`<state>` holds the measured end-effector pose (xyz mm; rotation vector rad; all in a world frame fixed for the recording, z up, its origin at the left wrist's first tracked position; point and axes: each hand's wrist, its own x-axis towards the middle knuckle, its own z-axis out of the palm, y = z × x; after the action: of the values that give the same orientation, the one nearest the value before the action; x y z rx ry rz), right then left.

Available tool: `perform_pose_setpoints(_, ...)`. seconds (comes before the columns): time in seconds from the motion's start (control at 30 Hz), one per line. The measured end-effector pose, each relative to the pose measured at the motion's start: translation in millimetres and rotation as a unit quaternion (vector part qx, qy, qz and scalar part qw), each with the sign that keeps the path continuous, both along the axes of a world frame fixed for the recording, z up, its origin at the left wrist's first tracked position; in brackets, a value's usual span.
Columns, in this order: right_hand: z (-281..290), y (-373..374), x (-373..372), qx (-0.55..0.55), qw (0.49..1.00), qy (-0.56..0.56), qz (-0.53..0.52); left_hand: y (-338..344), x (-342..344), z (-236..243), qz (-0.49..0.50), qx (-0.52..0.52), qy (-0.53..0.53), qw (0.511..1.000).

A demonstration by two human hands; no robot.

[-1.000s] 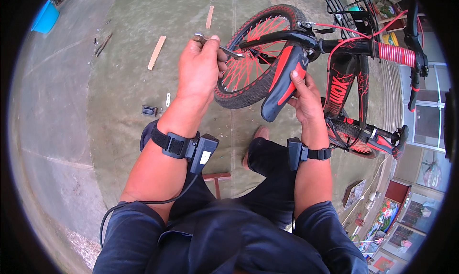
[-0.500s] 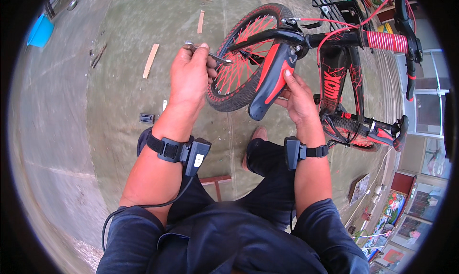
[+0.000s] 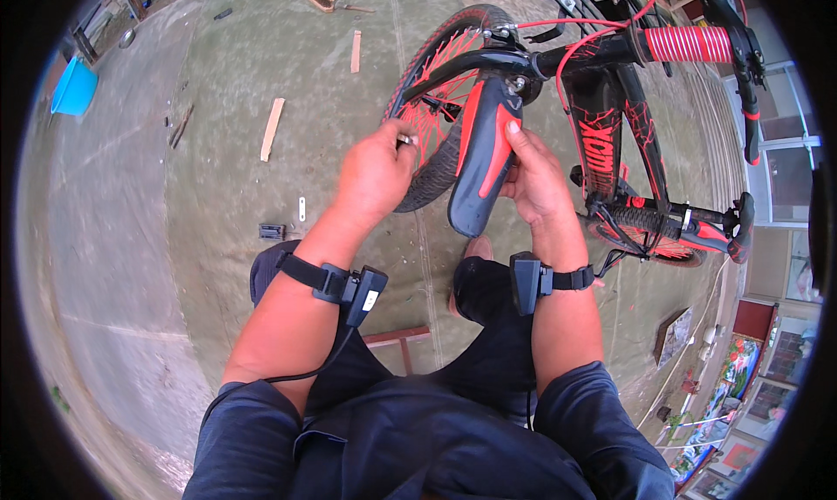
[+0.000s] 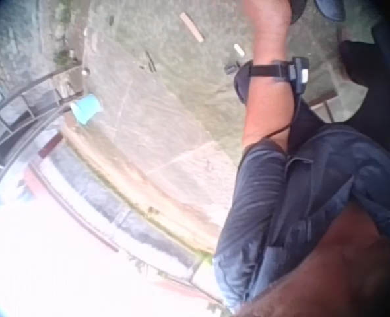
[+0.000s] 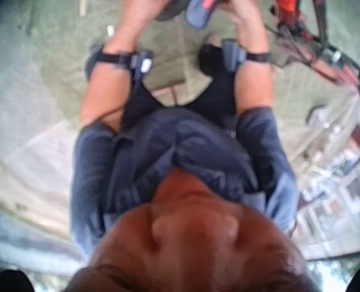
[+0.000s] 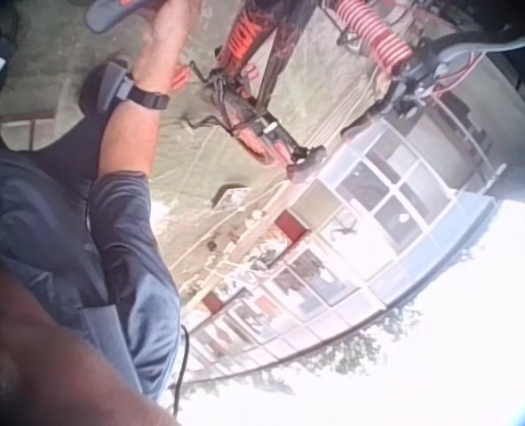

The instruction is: The person uses a wrench and pliers to tighten a bolt on the front fork of a bicycle. They then adjust a metal mounting bracket inside a front basket by hand and with a tool.

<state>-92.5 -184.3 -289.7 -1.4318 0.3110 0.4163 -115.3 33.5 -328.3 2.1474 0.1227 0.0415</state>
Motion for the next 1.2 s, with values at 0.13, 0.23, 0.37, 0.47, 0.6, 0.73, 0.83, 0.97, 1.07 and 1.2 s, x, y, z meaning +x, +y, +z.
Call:
perform_pose_setpoints(0.13,1,-3,1,0.018,1.000,0.011,-0.002,-10,-3,-8,-0.030,0.055,-0.027,0.998)
perform_pose_setpoints(0.23,-3,1,1,0.020,1.000,0.001,-0.012,-11,-2,-12,-0.028,0.031,-0.002,0.999)
perform_pose_setpoints(0.37,-2,6,-1,0.013,1.000,-0.008,-0.015,-9,-1,-15,-0.006,-0.020,0.026,0.999)
perform_pose_setpoints(0.47,-4,3,0,-0.015,1.000,-0.015,-0.005,-9,0,-10,0.008,-0.038,0.057,0.998)
perform_pose_setpoints(0.6,-9,1,3,-0.040,0.999,-0.016,0.019,-7,1,-10,0.009,-0.041,0.072,0.996)
perform_pose_setpoints(0.73,-8,-1,3,-0.039,0.999,-0.009,0.030,-8,1,-21,-0.012,-0.030,0.048,0.998)
perform_pose_setpoints(0.83,-9,-3,3,-0.032,0.999,-0.015,0.038,-7,1,-26,-0.013,-0.042,0.054,0.998)
perform_pose_setpoints(0.97,-14,-3,0,-0.038,0.997,-0.036,0.058,-5,1,-23,0.000,-0.107,0.088,0.990)
perform_pose_setpoints(1.07,-29,4,-3,0.037,0.997,-0.032,0.058,-6,0,-10,0.011,-0.142,0.122,0.982)
perform_pose_setpoints(1.2,-35,11,-3,0.111,0.993,-0.035,0.038,-6,-2,-7,0.022,-0.162,0.124,0.979)
